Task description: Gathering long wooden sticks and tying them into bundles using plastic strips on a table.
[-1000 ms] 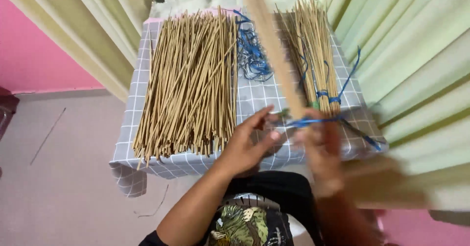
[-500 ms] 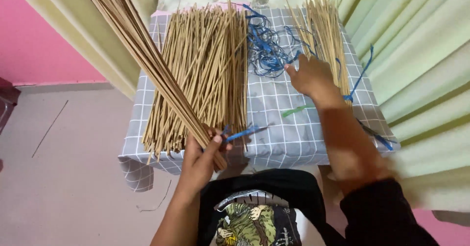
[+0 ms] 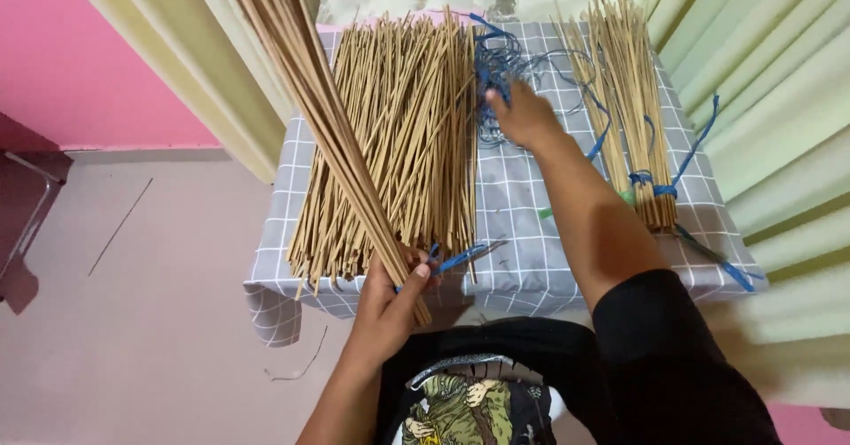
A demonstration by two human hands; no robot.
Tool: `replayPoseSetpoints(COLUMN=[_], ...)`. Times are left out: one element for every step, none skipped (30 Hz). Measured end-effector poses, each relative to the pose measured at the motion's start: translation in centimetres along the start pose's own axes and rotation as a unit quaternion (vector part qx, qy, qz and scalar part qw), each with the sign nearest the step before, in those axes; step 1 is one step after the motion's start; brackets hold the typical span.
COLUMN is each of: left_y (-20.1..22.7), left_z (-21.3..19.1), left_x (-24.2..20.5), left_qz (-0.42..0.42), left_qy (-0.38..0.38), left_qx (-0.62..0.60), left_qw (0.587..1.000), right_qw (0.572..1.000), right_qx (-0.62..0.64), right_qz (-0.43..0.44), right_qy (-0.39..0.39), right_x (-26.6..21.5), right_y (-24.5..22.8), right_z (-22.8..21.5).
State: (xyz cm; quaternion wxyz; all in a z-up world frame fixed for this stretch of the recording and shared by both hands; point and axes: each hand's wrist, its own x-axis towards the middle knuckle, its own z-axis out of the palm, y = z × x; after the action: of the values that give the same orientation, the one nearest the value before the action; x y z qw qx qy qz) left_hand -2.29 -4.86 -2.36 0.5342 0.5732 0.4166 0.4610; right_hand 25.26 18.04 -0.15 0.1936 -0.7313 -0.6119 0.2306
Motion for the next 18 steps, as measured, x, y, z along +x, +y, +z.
replayPoseSetpoints(left_y=[0.2,0.3,0.5,0.6,0.6,0.5,0.5,0.5,0.5,0.4,0.4,0.4,0.4,0.4,0.4,0.6,0.7,0.8], left_z=[0.1,0.2,0.3,0.4,0.5,0.7,0.8,0.9,0.9,1.1,1.4,1.5,1.6,1.7,1.8,1.9,2.0,1.9], left_x=[0.0,-0.1,-0.1,0.0,0.1,0.0,0.2,0.2,0.2,0.2,0.2,0.2,0.2,0.2,0.3,0.3,0.4,0.2], left_qz=[-0.002,0.012,0.025,0.026,0.024,0.017,0.013,0.025,0.037,0.036,0.036,0.037,0.039,0.024,0.01,0.012,0.015,0.015], left_qy=[0.0,-0.014,-0.028,-0.031,-0.025,-0.021,-0.026,-0.025,-0.024,-0.026,-0.031,-0.036,-0.038,-0.035,-0.032,-0.031,-0.037,-0.044], left_qx=[0.0,-0.01,-0.019,-0.021,-0.001,0.018,0.015,0.029,0.043,0.04,0.029,0.021,0.021,0.041,0.061,0.062,0.058,0.056], left_qw=[1.0,1.0,0.999,0.999,0.999,0.999,0.999,0.999,0.998,0.998,0.998,0.998,0.998,0.998,0.998,0.998,0.998,0.997], right_qw=[1.0,1.0,0.999,0.999,0.995,0.988,0.987,0.977,0.964,0.963,0.942,0.917,0.917,0.902,0.885,0.886,0.895,0.905], right_qx=[0.0,-0.017,-0.035,-0.036,-0.093,-0.15,-0.152,-0.202,-0.251,-0.254,-0.317,-0.377,-0.377,-0.411,-0.444,-0.443,-0.425,-0.405], right_qz=[0.001,0.008,0.014,0.017,0.025,0.037,0.043,0.066,0.087,0.09,0.105,0.12,0.122,0.127,0.132,0.131,0.126,0.123], right_qy=[-0.002,0.001,0.004,0.006,0.009,0.008,0.006,0.015,0.025,0.025,-0.012,-0.046,-0.044,-0.045,-0.047,-0.045,-0.041,-0.039], right_x=[-0.6,-1.2,-1.8,-2.1,-2.2,-2.7,-3.3,-4.0,-4.6,-4.8,-5.0,-5.2,-5.0,-4.8,-4.5,-4.1,-3.8,-3.6], right_y=[-0.4,-0.7,-1.0,-0.4,0.2,1.2,2.2,3.1,4.1,5.1,6.1,7.0,7.6,8.0,8.4,8.4,8.3,8.4], right_z=[-0.8,-1.7,-2.6,-3.2,-3.8,-4.2,-4.7,-5.0,-5.4,-4.7,-4.1,-3.5,-2.5,-1.7,-0.8,-0.7,-0.5,-0.1])
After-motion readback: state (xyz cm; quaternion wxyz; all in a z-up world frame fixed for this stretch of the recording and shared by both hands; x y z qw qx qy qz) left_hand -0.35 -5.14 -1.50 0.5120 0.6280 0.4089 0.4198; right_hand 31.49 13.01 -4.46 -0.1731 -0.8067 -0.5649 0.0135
